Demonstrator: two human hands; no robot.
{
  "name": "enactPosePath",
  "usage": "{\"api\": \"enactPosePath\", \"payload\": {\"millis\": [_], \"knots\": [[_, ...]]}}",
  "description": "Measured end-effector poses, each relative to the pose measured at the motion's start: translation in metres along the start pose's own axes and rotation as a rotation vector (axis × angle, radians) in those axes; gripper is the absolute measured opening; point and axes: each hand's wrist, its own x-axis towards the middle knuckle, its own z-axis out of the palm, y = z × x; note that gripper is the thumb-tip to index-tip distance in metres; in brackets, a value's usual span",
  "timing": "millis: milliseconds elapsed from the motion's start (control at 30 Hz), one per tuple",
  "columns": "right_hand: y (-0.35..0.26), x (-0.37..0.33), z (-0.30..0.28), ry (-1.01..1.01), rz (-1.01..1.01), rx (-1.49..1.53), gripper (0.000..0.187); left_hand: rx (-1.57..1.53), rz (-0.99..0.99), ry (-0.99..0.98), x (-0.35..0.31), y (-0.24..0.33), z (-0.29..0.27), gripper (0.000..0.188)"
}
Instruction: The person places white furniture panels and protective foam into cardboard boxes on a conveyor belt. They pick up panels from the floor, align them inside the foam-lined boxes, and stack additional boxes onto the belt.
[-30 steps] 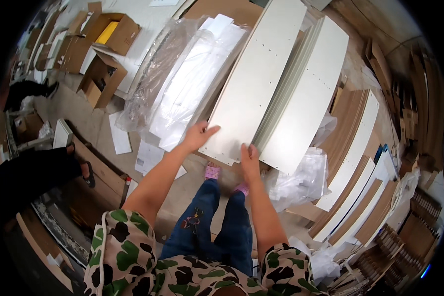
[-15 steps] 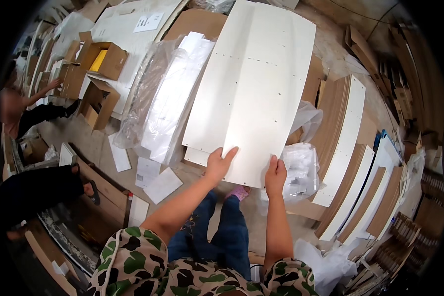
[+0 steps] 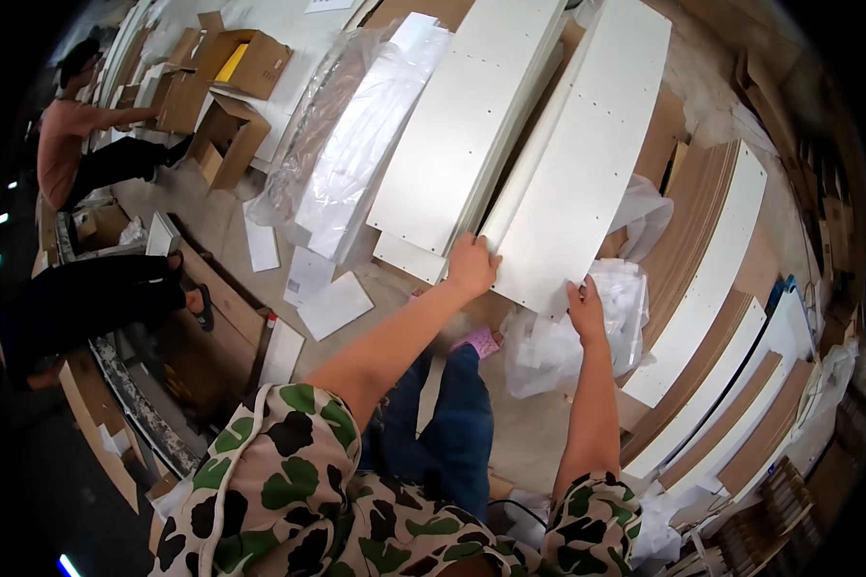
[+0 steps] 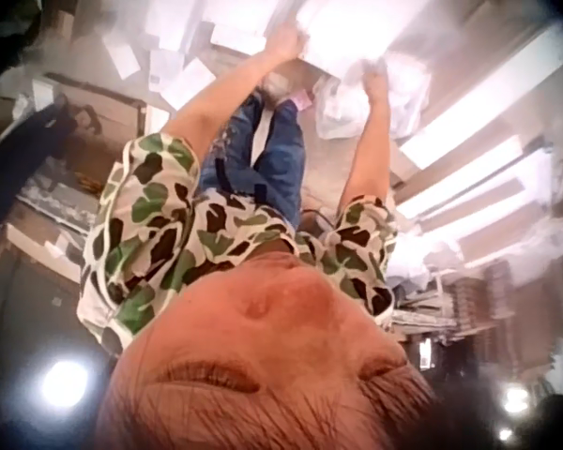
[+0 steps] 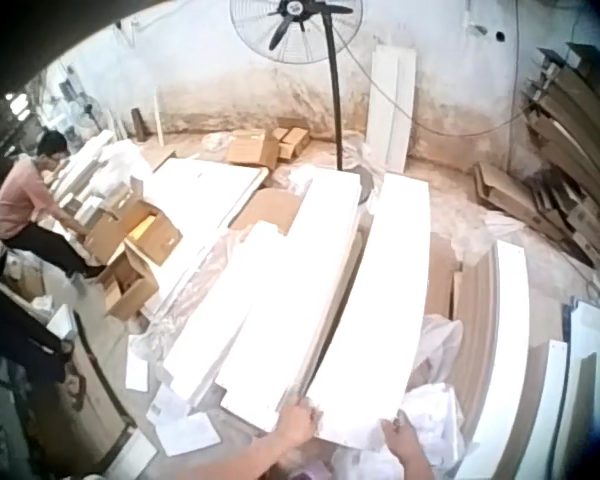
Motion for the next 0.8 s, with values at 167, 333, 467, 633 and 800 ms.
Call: {"api": "enactPosePath", "payload": {"millis": [167, 333, 467, 633, 800], "knots": [[-0.004, -0.011, 0.025, -0.04, 0.088, 0.335, 0.044, -0.032, -0.116, 0.023, -0.001, -0.001, 0.007, 0.038], [-0.015, -0.025, 0.021, 0.07, 0.169, 0.347, 0.049, -0.138, -0.079, -0.138, -0.013, 0.01, 0.017, 0.035], [0.016, -0.051, 0.022, 0.075, 0.174, 0.308, 0.057, -0.438, -0.255, -0.336, -0.018, 0.005, 0.003, 0.054], [-0.009, -0.152, 0.021, -0.16, 0.21, 0.824, 0.044, -0.609, -0.512, -0.434, 0.01, 0.016, -0.036, 0.067], [0.002, -0.294, 0.01, -0.018, 0.417, 1.273, 0.04, -1.034, -0.43, -0.516, 0.046, 0.086, -0.033, 0.072]]}}
